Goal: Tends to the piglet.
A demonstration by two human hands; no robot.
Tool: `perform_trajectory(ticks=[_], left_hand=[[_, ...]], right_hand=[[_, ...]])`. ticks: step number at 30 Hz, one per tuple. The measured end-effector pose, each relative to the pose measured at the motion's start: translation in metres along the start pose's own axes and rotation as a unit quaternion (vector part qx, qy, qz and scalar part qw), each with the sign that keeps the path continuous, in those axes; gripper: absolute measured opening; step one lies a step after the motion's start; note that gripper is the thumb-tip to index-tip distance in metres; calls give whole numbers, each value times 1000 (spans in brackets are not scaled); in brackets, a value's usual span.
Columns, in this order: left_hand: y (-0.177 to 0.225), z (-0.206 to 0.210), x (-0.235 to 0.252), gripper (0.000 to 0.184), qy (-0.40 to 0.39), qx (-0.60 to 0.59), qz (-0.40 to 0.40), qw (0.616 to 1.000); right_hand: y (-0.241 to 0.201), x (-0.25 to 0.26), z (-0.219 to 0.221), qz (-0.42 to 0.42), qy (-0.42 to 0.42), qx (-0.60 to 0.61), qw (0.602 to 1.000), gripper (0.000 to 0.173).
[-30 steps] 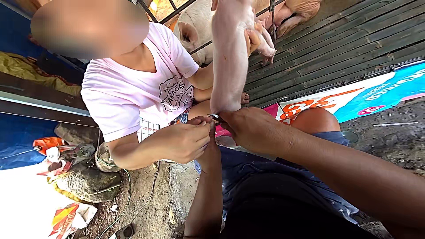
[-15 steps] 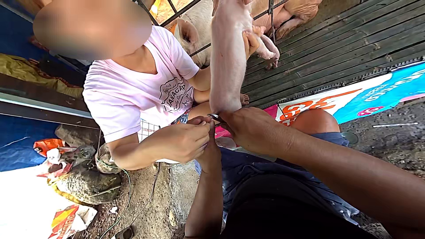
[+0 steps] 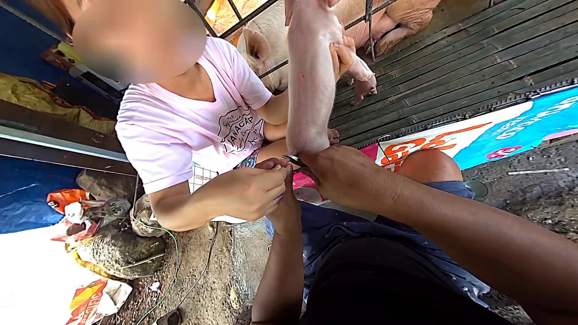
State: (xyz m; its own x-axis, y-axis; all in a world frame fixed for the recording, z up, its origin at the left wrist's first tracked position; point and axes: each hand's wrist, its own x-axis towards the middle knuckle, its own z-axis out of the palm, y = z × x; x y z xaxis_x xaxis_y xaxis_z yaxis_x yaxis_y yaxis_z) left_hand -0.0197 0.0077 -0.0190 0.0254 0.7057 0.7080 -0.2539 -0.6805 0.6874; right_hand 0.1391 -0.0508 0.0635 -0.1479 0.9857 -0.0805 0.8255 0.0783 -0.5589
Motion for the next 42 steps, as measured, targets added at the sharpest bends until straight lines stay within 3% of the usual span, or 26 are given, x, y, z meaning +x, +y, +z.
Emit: perform_trajectory(ticks=[32, 42], left_hand=[[4, 6, 2, 21, 12, 26, 13, 1000], [13, -2, 5, 27, -18, -30, -49, 998]], right_hand=[[-1, -1, -2, -2, 7, -9, 1000, 13], [-5, 0, -8, -5, 24, -10, 1000, 12]])
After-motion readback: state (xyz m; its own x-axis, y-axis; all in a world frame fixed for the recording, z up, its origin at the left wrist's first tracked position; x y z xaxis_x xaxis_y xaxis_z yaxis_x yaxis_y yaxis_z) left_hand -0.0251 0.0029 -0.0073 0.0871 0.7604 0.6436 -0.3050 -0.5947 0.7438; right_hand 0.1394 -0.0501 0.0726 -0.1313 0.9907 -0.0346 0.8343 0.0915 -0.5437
